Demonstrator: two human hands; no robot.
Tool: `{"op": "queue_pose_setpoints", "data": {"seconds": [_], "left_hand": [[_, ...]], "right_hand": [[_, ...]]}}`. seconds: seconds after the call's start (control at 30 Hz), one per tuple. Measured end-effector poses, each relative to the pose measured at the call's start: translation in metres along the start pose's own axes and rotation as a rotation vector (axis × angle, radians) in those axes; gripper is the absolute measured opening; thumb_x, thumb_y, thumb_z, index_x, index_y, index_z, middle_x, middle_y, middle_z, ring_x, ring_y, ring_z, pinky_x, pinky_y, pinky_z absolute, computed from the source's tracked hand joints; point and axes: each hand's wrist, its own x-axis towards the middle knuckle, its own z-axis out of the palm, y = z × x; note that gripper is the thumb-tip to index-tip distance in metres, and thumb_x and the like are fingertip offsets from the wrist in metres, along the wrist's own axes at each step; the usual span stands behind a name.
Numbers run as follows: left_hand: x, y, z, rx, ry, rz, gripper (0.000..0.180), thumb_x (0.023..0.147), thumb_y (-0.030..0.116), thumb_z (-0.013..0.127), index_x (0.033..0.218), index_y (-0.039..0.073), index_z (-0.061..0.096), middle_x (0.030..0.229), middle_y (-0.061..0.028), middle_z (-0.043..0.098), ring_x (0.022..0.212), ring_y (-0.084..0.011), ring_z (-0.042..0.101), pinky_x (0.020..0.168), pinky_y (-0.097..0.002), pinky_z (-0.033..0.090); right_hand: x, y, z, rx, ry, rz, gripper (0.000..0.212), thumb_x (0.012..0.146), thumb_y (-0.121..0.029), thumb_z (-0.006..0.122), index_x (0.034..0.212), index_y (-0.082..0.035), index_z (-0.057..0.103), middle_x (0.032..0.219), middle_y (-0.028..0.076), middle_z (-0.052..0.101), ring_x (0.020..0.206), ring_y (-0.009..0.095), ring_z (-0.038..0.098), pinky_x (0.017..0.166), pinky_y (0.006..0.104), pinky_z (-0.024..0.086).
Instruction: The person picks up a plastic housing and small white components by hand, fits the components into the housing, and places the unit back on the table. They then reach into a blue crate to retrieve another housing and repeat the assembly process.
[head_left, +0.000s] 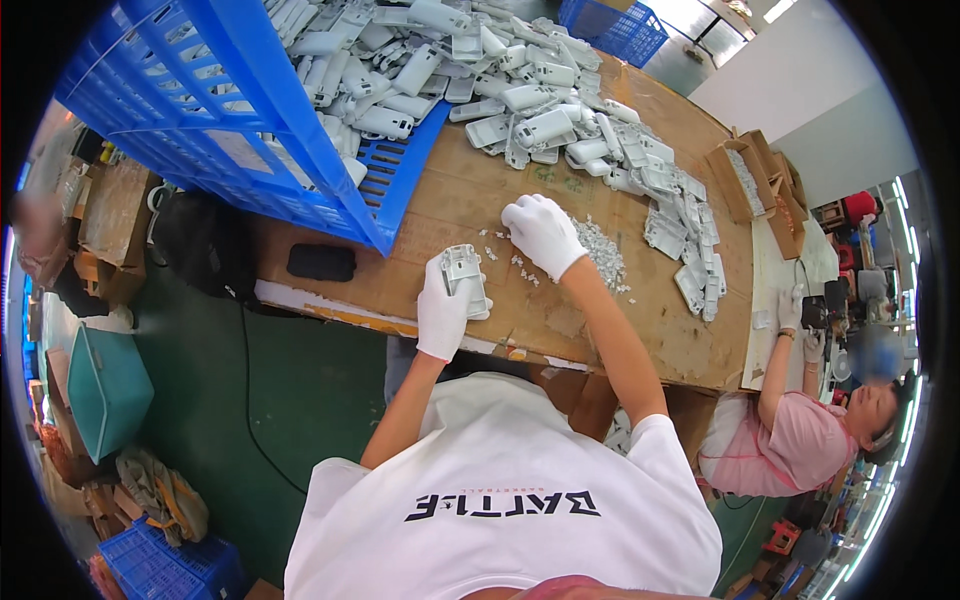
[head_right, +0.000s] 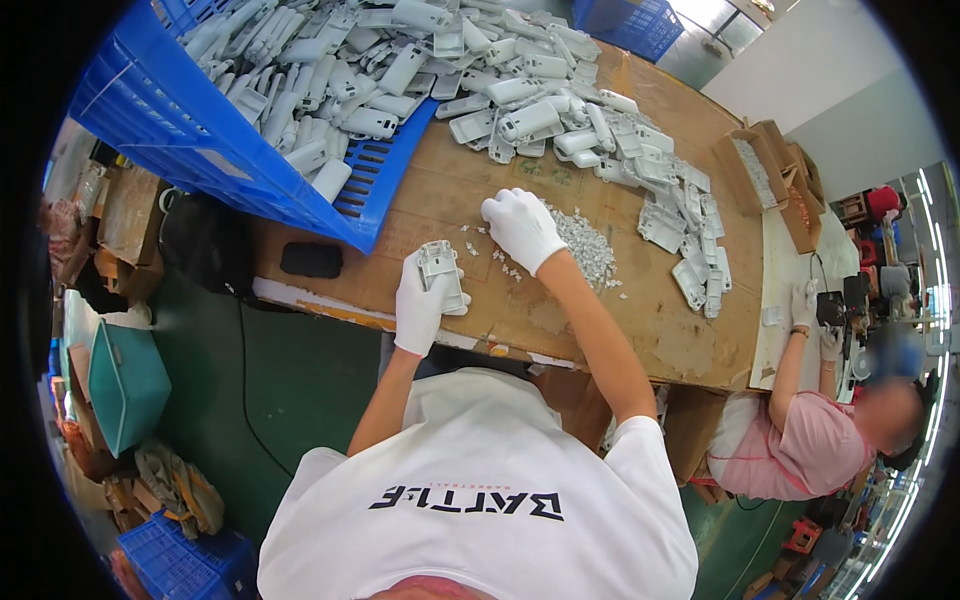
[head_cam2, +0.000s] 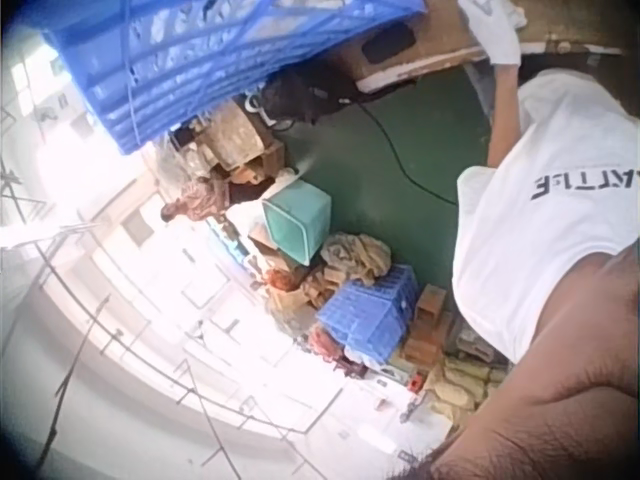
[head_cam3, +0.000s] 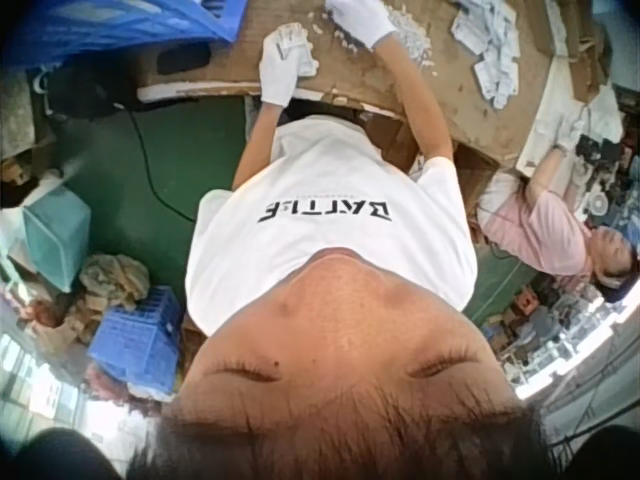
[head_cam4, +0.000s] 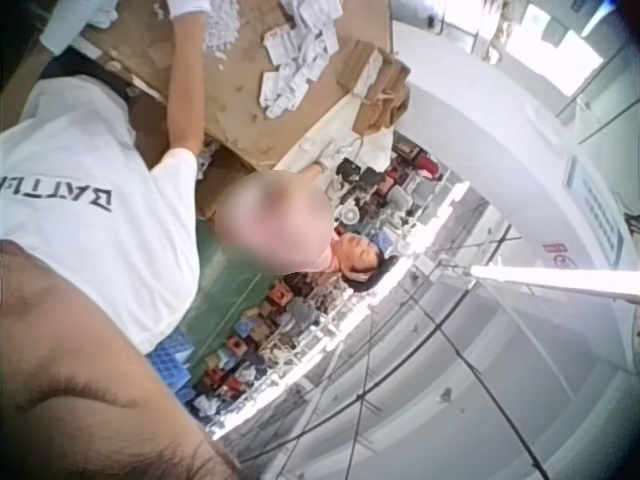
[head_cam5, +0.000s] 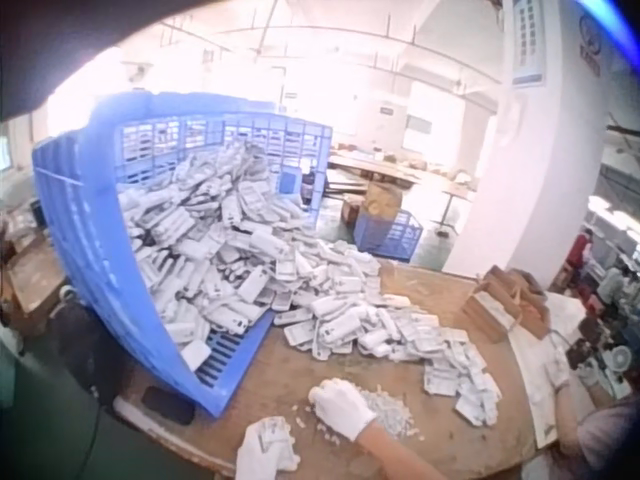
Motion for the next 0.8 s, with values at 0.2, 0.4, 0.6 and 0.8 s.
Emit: {"op": "queue_pose_setpoints", "data": {"seconds": [0.2, 0.4, 0.6, 0.8], "left_hand": [[-0.003, 0.010, 0.011, 0.303, 0.086, 0.118, 0.037, 0.093, 0.007, 0.058, 0.128, 0.002, 0.050, 0.110, -0.0136, 0.069, 0.097, -0.0214, 0.071, 0.071, -0.0339, 0.060], [-0.006, 0.011, 0.023, 0.564, 0.167, 0.360, 0.035, 0.095, 0.016, 0.059, 0.129, 0.010, 0.052, 0.107, -0.0201, 0.069, 0.100, -0.0380, 0.068, 0.082, -0.0440, 0.054], [-0.004, -0.006, 0.016, 0.635, 0.113, 0.501, 0.034, 0.089, 0.008, 0.061, 0.123, 0.007, 0.057, 0.099, -0.0230, 0.068, 0.093, -0.0399, 0.068, 0.077, -0.0454, 0.054], [-0.007, 0.010, 0.013, 0.570, -0.111, 0.444, 0.031, 0.088, 0.009, 0.062, 0.118, 0.006, 0.060, 0.093, -0.0221, 0.068, 0.091, -0.0362, 0.070, 0.074, -0.0399, 0.054]], "right_hand": [[-0.020, -0.086, -0.024, 0.638, 0.326, 0.151, 0.010, 0.080, -0.002, 0.069, 0.089, -0.006, 0.066, 0.091, 0.009, 0.062, 0.085, 0.025, 0.062, 0.074, 0.0340, 0.051], [-0.029, -0.101, -0.011, 0.558, 0.429, 0.333, 0.012, 0.077, -0.003, 0.072, 0.087, -0.008, 0.066, 0.094, 0.012, 0.058, 0.090, 0.030, 0.059, 0.077, 0.0371, 0.050], [-0.035, -0.099, -0.008, 1.176, 0.432, 0.632, 0.032, 0.083, 0.000, 0.069, 0.114, -0.003, 0.062, 0.108, 0.014, 0.062, 0.105, 0.022, 0.060, 0.088, 0.0329, 0.049], [-0.062, -0.104, -0.022, 0.632, 0.317, 0.409, 0.034, 0.088, -0.003, 0.061, 0.121, -0.002, 0.065, 0.106, 0.018, 0.069, 0.101, 0.033, 0.066, 0.088, 0.0373, 0.052]]}}
